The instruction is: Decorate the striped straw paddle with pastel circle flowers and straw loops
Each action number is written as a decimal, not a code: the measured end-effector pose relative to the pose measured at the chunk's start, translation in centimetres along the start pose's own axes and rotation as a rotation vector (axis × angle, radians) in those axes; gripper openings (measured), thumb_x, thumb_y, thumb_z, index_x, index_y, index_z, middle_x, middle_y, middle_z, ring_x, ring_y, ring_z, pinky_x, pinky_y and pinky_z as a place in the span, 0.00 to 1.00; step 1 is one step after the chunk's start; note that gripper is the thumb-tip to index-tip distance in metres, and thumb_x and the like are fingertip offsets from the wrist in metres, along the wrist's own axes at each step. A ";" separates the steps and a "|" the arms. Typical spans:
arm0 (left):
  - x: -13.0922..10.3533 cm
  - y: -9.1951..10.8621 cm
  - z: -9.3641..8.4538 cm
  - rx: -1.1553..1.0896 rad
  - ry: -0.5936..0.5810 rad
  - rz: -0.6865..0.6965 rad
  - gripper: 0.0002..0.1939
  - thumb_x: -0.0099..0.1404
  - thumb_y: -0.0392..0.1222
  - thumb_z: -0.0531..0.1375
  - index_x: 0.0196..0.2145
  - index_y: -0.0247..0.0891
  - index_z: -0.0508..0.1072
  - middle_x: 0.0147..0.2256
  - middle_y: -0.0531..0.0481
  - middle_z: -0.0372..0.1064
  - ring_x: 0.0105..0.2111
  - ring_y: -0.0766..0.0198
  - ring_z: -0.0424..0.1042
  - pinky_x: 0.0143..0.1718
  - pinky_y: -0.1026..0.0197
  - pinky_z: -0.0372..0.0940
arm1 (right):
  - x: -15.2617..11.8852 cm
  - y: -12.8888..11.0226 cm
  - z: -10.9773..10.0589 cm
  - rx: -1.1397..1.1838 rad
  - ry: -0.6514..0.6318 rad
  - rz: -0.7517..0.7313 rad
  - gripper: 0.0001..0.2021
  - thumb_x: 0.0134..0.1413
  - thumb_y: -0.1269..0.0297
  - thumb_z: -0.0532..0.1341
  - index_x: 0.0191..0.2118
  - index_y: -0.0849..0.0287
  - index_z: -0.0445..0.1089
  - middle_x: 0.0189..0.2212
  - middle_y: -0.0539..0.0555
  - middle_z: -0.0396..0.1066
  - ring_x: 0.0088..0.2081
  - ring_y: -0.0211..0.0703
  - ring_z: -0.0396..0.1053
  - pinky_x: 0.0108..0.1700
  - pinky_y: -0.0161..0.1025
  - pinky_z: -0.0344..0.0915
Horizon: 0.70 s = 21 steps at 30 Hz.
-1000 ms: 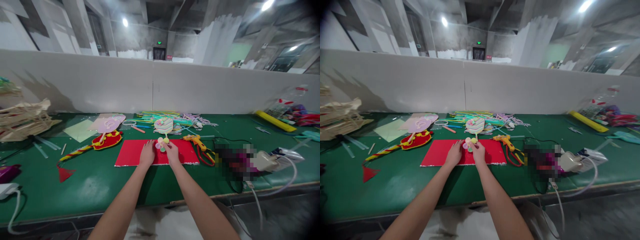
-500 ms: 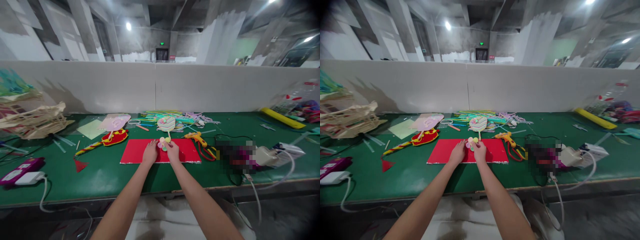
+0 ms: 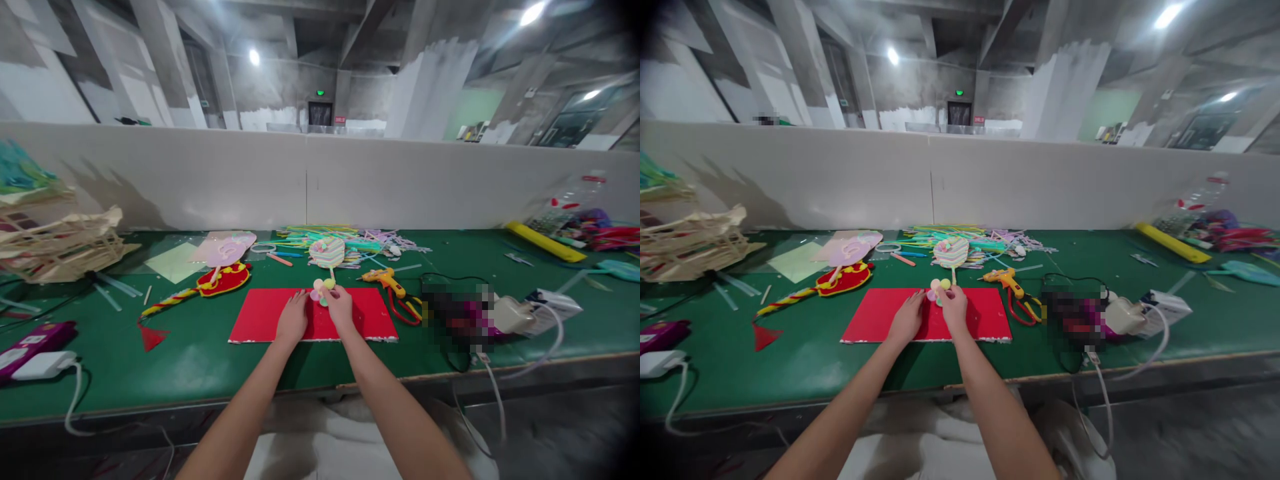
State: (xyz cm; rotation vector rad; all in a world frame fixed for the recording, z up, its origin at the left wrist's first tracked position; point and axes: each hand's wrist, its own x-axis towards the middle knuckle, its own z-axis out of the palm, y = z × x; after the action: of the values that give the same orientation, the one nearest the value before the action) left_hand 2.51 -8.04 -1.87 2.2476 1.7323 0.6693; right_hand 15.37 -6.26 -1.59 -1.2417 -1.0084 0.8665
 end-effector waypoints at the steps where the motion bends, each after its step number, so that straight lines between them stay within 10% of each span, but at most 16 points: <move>1: 0.1 0.0 0.0 -0.002 0.006 -0.006 0.25 0.59 0.26 0.44 0.54 0.32 0.60 0.57 0.41 0.55 0.57 0.59 0.54 0.58 0.55 0.49 | 0.2 0.0 -0.1 0.005 -0.017 -0.015 0.16 0.38 0.54 0.61 0.28 0.63 0.69 0.23 0.53 0.70 0.27 0.39 0.65 0.28 0.33 0.60; 12: 1.6 1.1 -0.7 -0.671 0.317 -0.198 0.15 0.62 0.40 0.48 0.43 0.34 0.69 0.43 0.44 0.71 0.43 0.62 0.69 0.46 0.60 0.61 | 0.5 0.8 -0.4 0.198 -0.093 -0.028 0.18 0.40 0.55 0.62 0.34 0.64 0.69 0.29 0.55 0.72 0.31 0.40 0.67 0.34 0.35 0.63; 21: 2.1 0.4 -0.1 -1.001 0.212 -0.088 0.20 0.53 0.52 0.59 0.37 0.33 0.72 0.35 0.46 0.73 0.36 0.60 0.70 0.40 0.60 0.63 | 0.3 0.6 0.0 0.082 -0.229 -0.122 0.11 0.40 0.58 0.62 0.28 0.61 0.67 0.26 0.51 0.70 0.31 0.41 0.68 0.34 0.36 0.64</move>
State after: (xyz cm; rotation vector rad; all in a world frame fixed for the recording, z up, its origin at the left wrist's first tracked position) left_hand 3.18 -6.19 -1.17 1.4204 1.1270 1.3924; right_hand 15.45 -5.86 -2.14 -1.0170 -1.2061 0.9600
